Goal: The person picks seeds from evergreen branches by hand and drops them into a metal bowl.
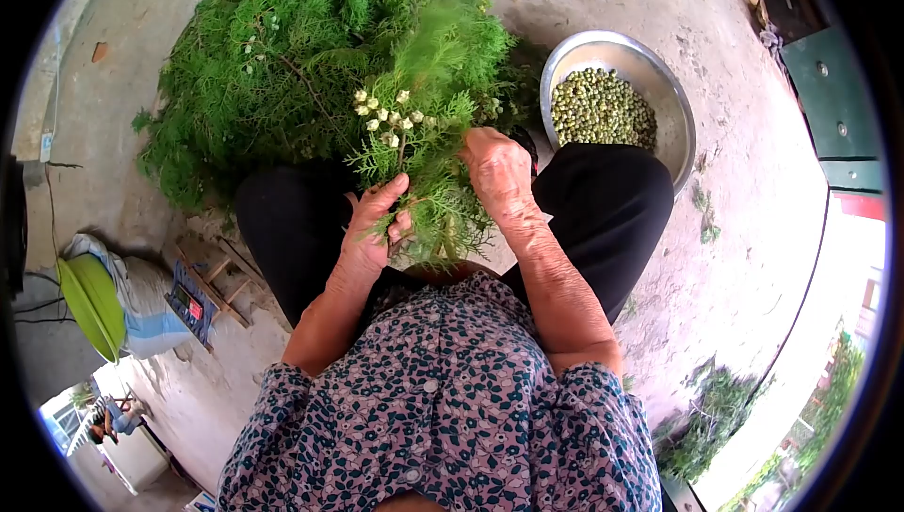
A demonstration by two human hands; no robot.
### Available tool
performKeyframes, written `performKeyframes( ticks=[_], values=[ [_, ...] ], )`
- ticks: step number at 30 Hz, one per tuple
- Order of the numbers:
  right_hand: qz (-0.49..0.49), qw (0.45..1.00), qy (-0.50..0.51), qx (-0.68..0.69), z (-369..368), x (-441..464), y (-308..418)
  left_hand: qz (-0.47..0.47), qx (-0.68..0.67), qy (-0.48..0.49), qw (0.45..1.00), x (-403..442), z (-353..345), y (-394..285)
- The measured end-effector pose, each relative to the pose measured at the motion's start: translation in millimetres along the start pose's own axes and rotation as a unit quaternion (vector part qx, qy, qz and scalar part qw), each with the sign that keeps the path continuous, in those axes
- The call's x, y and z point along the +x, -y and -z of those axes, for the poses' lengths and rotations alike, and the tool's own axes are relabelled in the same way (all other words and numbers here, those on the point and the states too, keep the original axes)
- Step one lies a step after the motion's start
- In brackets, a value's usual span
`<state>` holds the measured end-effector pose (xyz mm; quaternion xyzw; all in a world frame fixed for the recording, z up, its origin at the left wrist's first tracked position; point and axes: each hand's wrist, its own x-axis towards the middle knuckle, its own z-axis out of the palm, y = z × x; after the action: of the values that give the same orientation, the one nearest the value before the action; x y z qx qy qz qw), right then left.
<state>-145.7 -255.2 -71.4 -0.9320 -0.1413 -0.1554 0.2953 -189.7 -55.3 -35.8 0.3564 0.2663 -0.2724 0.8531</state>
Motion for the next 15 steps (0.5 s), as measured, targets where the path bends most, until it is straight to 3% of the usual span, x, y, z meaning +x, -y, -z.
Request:
performKeyframes(
  ticks=[1,3,4,5,6,9,11,15],
  values=[
    [0.030,0.998,-0.045,-0.044,-4.7,-3.7,-14.3,0.010,-0.018,-0.009,1.000,-0.5,0.3,0.2],
    [-0.165,0.979,-0.052,0.105,23.4,4.9,-19.4,-0.005,-0.043,-0.012,0.999,-0.5,16.8,-0.5],
    [-0.270,0.940,-0.070,0.197,39.9,13.1,-18.4,-0.009,-0.044,0.005,0.999,-0.8,16.8,-2.5],
    [-0.390,0.858,-0.072,0.328,51.9,19.9,-14.4,-0.011,-0.046,0.019,0.999,-2.9,16.4,-3.2],
    [-0.310,0.827,-0.110,0.456,51.0,18.3,-7.1,-0.010,-0.046,0.019,0.999,-2.6,16.5,-3.0],
    [-0.304,0.688,-0.032,0.658,44.2,19.3,17.9,-0.013,-0.065,0.024,0.998,0.6,17.2,-3.9],
    [-0.339,0.688,0.063,0.639,51.9,15.5,35.0,-0.016,-0.069,0.030,0.997,1.4,18.1,-4.3],
    [-0.255,0.862,0.126,0.419,29.5,9.2,45.1,-0.019,-0.059,0.019,0.998,-0.5,13.1,-3.3]
  ],
)
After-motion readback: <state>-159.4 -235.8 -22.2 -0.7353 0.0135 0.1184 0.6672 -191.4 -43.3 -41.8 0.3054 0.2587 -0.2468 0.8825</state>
